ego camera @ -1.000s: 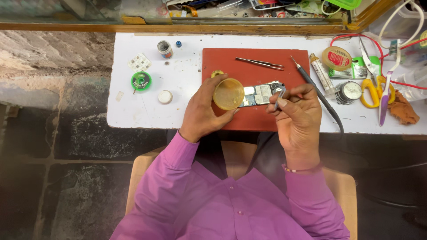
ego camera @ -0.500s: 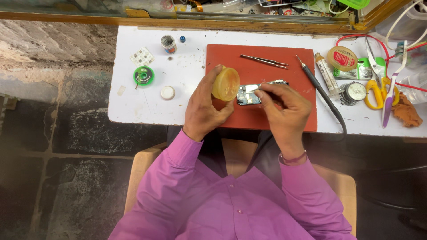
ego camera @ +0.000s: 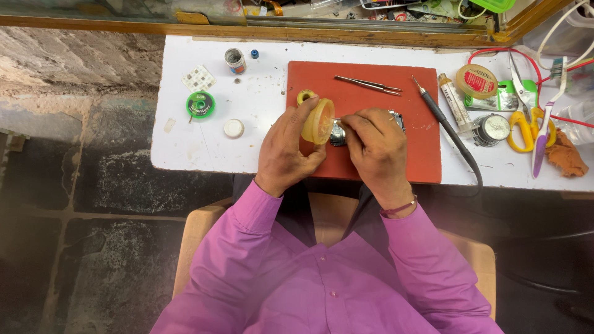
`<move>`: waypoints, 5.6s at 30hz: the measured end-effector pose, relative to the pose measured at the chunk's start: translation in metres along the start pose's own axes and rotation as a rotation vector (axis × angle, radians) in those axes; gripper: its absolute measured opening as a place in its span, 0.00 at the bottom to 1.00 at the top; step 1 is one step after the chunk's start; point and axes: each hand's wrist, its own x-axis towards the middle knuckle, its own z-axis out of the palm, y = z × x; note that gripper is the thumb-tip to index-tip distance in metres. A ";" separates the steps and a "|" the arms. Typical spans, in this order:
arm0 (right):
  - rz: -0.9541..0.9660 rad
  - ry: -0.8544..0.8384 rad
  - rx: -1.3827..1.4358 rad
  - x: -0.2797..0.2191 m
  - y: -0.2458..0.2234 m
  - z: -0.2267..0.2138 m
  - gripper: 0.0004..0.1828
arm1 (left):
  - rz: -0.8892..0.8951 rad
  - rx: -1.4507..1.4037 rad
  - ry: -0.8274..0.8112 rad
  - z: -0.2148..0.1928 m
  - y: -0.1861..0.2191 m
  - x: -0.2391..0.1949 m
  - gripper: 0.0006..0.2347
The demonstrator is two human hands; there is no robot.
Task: The person uses a soldering iron and tweezers to work on a small electronic circuit board placed on a red mat. They apply solder to specific points, flip the board to access the other side, and briefly use a toothbrush to clean the surface. The person handles the board and tools throughout the clip.
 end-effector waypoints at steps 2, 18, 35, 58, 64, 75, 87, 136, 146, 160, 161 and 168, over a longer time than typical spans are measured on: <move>-0.006 -0.021 -0.001 0.000 0.001 0.001 0.07 | 0.002 0.000 -0.005 0.000 0.000 0.000 0.34; 0.854 0.065 1.113 -0.019 0.013 -0.014 0.07 | -0.308 -0.183 0.224 0.004 -0.009 0.000 0.31; 0.744 0.301 0.769 -0.064 -0.006 -0.020 0.07 | -0.532 0.308 0.303 0.007 -0.015 0.003 0.39; 0.342 0.170 0.109 -0.042 -0.016 0.001 0.09 | -0.441 0.029 -0.372 0.014 0.009 0.021 0.14; 0.355 0.157 0.090 -0.042 -0.014 0.002 0.09 | -0.460 0.004 -0.421 0.011 0.012 0.024 0.13; 0.461 0.189 0.237 -0.045 -0.010 -0.007 0.07 | -0.336 0.087 -0.400 0.019 0.013 0.030 0.19; 0.402 0.151 0.126 -0.043 -0.008 0.003 0.08 | -0.630 -0.025 -0.345 0.027 0.003 0.033 0.05; 0.315 0.141 0.050 -0.042 -0.003 0.007 0.08 | -0.639 0.047 -0.352 0.033 -0.001 0.041 0.04; 0.309 0.136 0.063 -0.041 -0.004 0.006 0.08 | -0.637 0.049 -0.346 0.033 -0.001 0.040 0.03; 0.451 0.090 0.256 -0.039 -0.004 -0.008 0.09 | -0.637 0.054 -0.346 0.034 -0.002 0.039 0.04; 0.469 0.072 0.266 -0.039 -0.003 -0.008 0.09 | -0.639 0.055 -0.347 0.034 -0.002 0.039 0.04; 0.445 0.101 0.233 -0.040 -0.004 -0.003 0.08 | -0.627 0.062 -0.331 0.034 -0.002 0.039 0.03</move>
